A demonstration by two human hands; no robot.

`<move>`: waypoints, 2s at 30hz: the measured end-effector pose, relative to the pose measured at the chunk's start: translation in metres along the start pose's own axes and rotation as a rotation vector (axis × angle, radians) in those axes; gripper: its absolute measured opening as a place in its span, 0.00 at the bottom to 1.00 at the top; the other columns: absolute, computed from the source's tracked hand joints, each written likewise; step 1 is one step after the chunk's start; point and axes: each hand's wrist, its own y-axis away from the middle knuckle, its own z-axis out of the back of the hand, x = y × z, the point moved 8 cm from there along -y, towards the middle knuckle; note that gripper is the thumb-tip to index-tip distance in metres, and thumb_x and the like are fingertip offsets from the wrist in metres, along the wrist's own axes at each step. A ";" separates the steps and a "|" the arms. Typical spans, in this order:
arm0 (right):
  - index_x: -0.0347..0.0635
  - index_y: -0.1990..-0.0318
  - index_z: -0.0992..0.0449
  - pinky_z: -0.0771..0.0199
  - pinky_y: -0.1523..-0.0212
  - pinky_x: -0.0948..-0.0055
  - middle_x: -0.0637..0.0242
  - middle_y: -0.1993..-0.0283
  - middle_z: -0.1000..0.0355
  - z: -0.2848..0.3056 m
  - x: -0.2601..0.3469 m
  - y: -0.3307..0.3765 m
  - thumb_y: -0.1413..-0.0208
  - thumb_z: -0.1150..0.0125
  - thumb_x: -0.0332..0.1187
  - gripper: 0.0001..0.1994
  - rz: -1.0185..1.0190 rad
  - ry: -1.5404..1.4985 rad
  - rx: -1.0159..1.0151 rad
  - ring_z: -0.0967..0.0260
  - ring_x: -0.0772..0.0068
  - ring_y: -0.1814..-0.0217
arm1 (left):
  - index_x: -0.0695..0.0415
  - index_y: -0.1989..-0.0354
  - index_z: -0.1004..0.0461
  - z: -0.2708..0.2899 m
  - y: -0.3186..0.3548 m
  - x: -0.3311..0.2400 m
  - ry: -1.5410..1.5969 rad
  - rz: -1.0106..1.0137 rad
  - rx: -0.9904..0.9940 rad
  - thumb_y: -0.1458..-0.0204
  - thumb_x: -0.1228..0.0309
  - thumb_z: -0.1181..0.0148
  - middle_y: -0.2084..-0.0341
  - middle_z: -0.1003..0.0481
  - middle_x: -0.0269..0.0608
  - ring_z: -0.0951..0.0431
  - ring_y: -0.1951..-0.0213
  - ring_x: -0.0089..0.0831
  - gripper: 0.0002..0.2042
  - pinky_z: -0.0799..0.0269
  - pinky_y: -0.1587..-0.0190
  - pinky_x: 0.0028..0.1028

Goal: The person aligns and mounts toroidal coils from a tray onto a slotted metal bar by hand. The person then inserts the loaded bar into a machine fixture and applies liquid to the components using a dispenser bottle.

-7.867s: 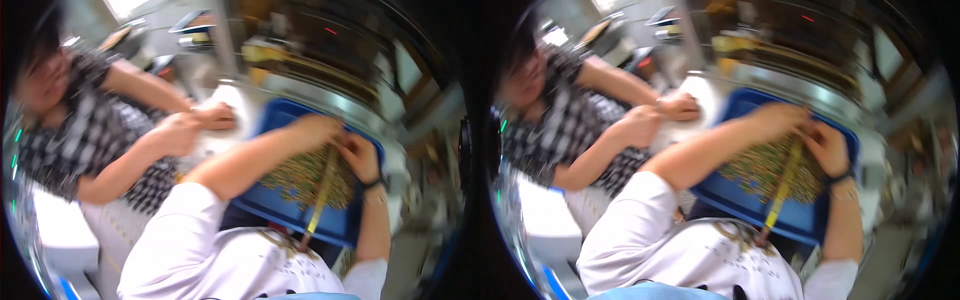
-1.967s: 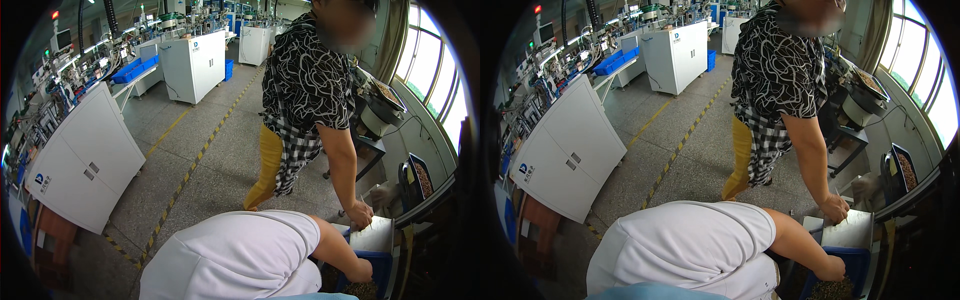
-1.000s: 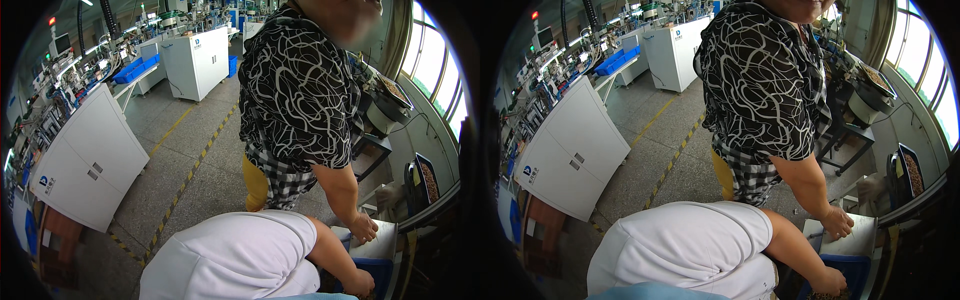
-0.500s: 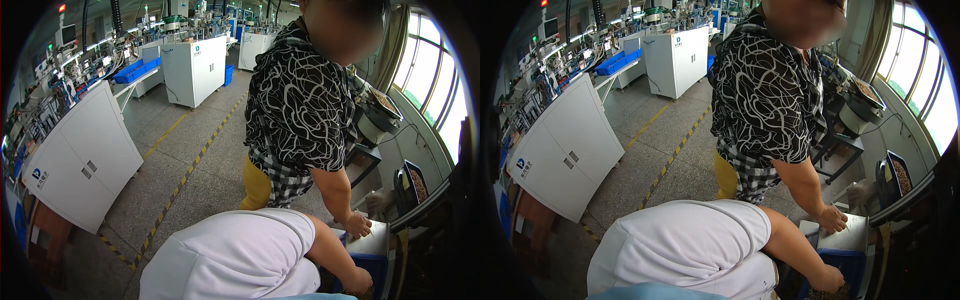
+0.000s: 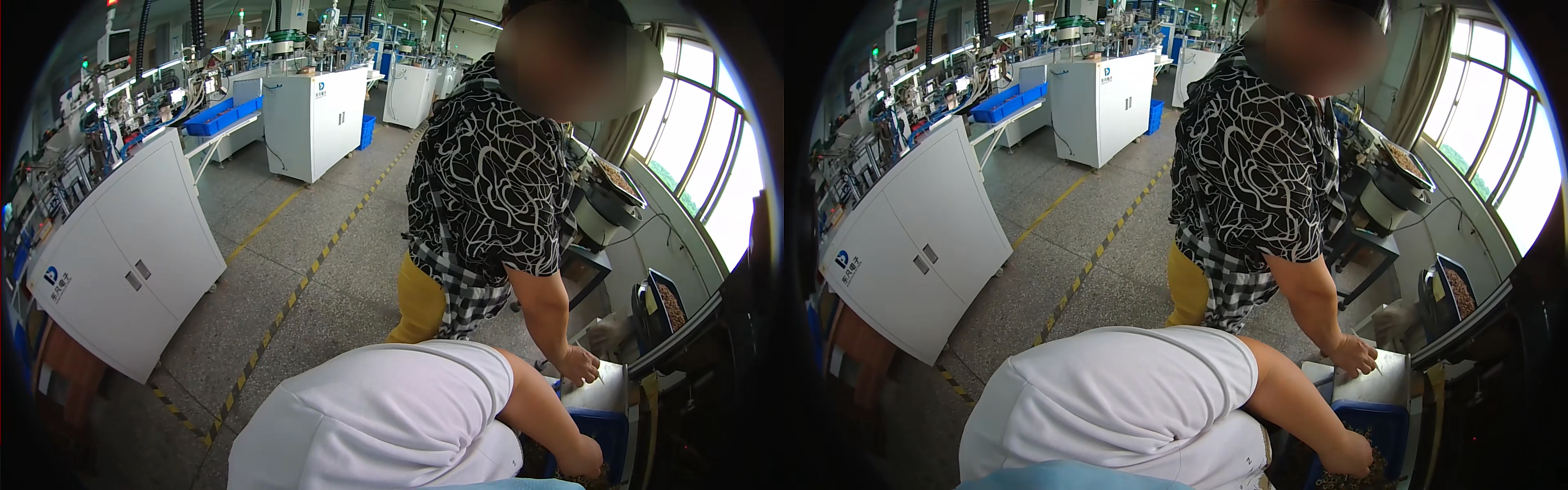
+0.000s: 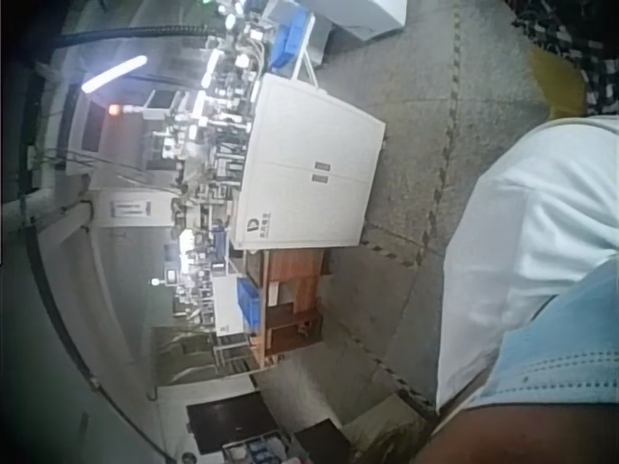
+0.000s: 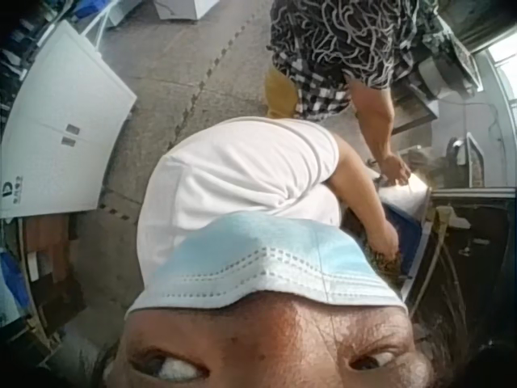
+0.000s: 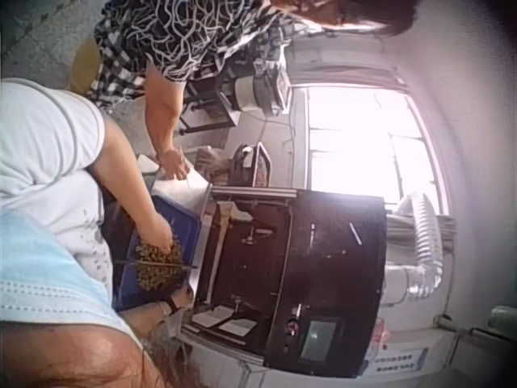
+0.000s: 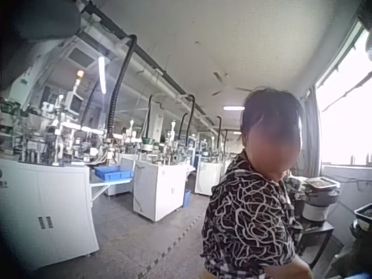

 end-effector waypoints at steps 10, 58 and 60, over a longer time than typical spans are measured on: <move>0.36 0.66 0.23 0.33 0.55 0.58 0.54 0.63 0.27 0.010 0.047 0.021 0.49 0.47 0.38 0.13 0.018 -0.061 0.046 0.33 0.55 0.62 | 0.57 0.63 0.29 -0.013 0.001 -0.007 -0.051 -0.049 -0.031 0.57 0.72 0.46 0.67 0.28 0.45 0.28 0.63 0.41 0.11 0.31 0.63 0.35; 0.31 0.67 0.25 0.32 0.65 0.62 0.53 0.70 0.28 0.029 0.063 0.037 0.52 0.41 0.36 0.13 0.345 -0.090 -0.051 0.34 0.59 0.71 | 0.55 0.61 0.28 -0.020 -0.023 0.034 0.095 -0.156 -0.179 0.54 0.71 0.49 0.62 0.30 0.43 0.29 0.58 0.39 0.11 0.30 0.61 0.34; 0.32 0.67 0.25 0.32 0.65 0.60 0.52 0.70 0.28 0.024 0.071 0.043 0.52 0.42 0.37 0.14 0.273 -0.251 0.080 0.34 0.57 0.70 | 0.54 0.63 0.28 0.004 -0.008 0.031 0.043 -0.149 -0.255 0.55 0.71 0.49 0.64 0.29 0.41 0.29 0.59 0.37 0.10 0.30 0.62 0.32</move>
